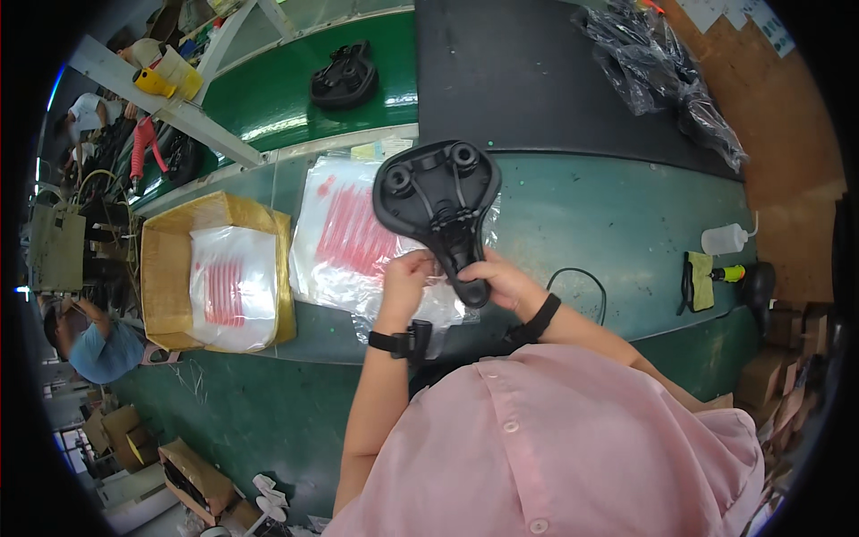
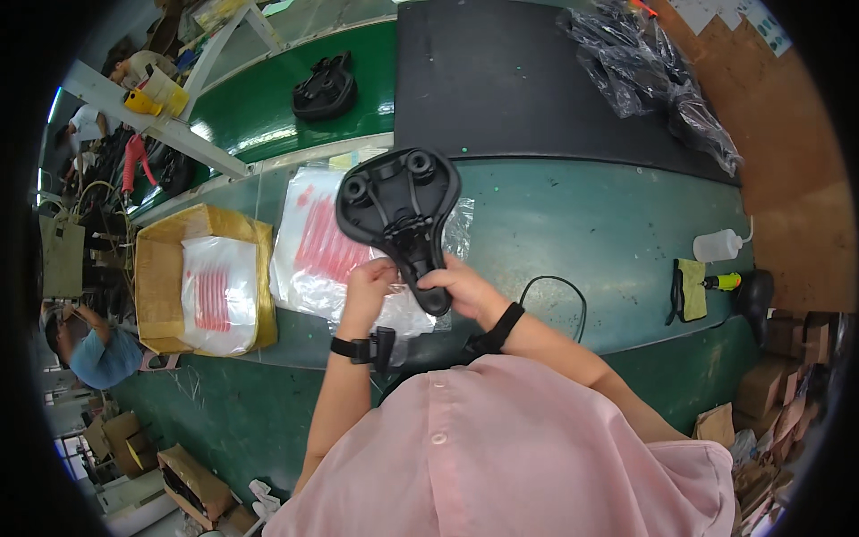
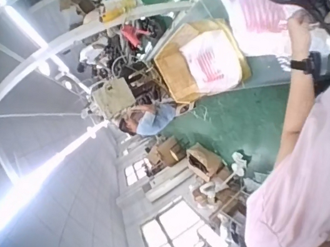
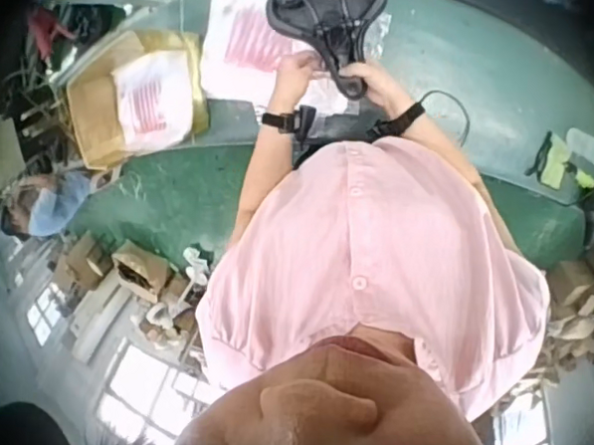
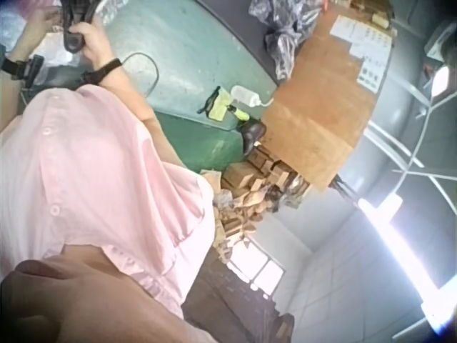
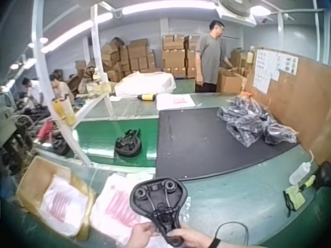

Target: The person assembles bicycle seats by inserting a metal rail into the underside of each seat and securing it with a power drill. They then place each assembled seat into a plastic bag and set it on the table. The person repeats this process for multiple seats throughout the video.

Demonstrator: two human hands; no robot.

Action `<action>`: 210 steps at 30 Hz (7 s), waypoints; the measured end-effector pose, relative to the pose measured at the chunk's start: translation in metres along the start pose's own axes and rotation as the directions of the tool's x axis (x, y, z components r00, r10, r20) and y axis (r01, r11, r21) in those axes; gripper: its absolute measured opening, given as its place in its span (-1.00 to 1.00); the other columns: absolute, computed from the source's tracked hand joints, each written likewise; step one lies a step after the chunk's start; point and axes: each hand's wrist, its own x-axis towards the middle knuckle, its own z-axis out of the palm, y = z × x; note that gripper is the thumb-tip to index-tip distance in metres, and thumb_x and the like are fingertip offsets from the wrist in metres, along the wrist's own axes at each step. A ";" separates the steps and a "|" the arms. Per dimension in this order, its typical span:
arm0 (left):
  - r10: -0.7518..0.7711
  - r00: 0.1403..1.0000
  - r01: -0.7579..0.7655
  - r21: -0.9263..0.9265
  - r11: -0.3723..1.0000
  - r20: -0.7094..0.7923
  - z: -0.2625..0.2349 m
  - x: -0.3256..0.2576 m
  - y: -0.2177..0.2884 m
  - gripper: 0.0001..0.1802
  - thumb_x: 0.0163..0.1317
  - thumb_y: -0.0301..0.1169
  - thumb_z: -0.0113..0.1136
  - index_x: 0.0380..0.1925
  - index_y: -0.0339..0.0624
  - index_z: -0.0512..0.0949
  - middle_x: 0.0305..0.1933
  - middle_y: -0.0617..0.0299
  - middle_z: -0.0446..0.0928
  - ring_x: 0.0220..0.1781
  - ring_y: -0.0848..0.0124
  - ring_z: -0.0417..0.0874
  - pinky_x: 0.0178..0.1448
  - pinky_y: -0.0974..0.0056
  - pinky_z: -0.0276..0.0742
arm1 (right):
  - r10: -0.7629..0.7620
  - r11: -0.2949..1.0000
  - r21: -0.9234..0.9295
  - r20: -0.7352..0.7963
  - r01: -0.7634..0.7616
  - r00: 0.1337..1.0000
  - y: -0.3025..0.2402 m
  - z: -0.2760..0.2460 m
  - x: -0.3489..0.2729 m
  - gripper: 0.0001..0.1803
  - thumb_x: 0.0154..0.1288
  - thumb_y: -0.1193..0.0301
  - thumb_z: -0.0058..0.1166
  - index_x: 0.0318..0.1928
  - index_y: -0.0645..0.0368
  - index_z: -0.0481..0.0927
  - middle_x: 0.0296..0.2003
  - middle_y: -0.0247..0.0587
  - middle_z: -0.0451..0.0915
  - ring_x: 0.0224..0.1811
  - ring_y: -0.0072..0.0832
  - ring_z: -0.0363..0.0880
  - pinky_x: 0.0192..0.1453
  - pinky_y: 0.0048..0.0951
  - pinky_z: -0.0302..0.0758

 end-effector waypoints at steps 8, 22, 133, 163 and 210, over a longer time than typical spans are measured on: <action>-0.181 0.983 0.180 0.024 0.983 0.040 -0.003 -0.013 0.036 -0.81 0.20 -0.38 0.22 -0.47 -0.23 0.46 -0.53 0.18 0.57 -0.52 0.48 0.59 -0.38 0.43 0.52 | -0.116 0.988 -0.118 -0.177 0.095 0.977 0.012 -0.007 0.011 -0.39 -0.07 0.61 0.13 0.11 0.27 0.39 -0.21 -0.26 0.55 -0.19 -0.48 0.52 -0.07 -0.48 0.46; -0.156 0.987 0.132 -0.340 0.931 -0.044 -0.045 -0.033 0.045 -0.81 0.33 -0.34 0.13 -0.18 -0.22 0.58 -0.59 0.51 0.33 -0.59 0.70 0.21 -0.54 0.50 0.04 | -0.549 0.783 -0.460 -0.195 0.419 0.813 -0.029 -0.042 -0.022 -0.36 -0.09 0.63 0.11 0.13 0.29 0.37 -0.09 -0.22 0.56 -0.04 -0.44 0.53 0.08 -0.43 0.42; -0.025 0.996 0.008 0.188 0.982 0.091 0.029 0.003 0.009 -0.80 0.12 -0.45 0.20 -0.35 -0.42 0.60 -0.54 0.13 0.60 -0.55 0.46 0.59 -0.43 0.37 0.53 | -0.078 0.989 -0.115 0.156 0.097 0.985 -0.038 -0.019 -0.030 -0.23 -0.02 0.56 0.28 0.26 0.22 0.26 0.05 -0.19 0.49 0.01 -0.44 0.52 0.12 -0.42 0.46; 0.100 0.992 -0.094 0.074 0.993 -0.075 -0.003 -0.057 0.098 -0.81 0.22 -0.50 0.21 -0.18 -0.29 0.67 -0.31 0.21 0.69 -0.43 0.56 0.59 -0.34 0.48 0.44 | -0.216 0.130 -0.979 0.125 0.155 0.968 -0.033 -0.013 -0.035 -0.31 -0.13 0.59 0.25 0.13 0.17 0.38 -0.09 -0.06 0.55 -0.05 -0.14 0.56 -0.02 -0.28 0.50; 0.151 0.963 0.056 0.716 0.696 -0.222 -0.099 0.090 -0.051 -0.25 0.22 0.01 0.09 0.35 -0.10 0.22 0.43 0.00 0.16 0.45 -0.03 0.13 0.42 -0.18 0.01 | -0.527 0.680 -0.587 0.026 0.440 0.849 -0.075 0.136 0.474 -0.64 0.19 0.36 0.06 -0.17 0.48 0.54 -0.33 0.11 0.63 -0.30 -0.23 0.61 -0.13 -0.29 0.50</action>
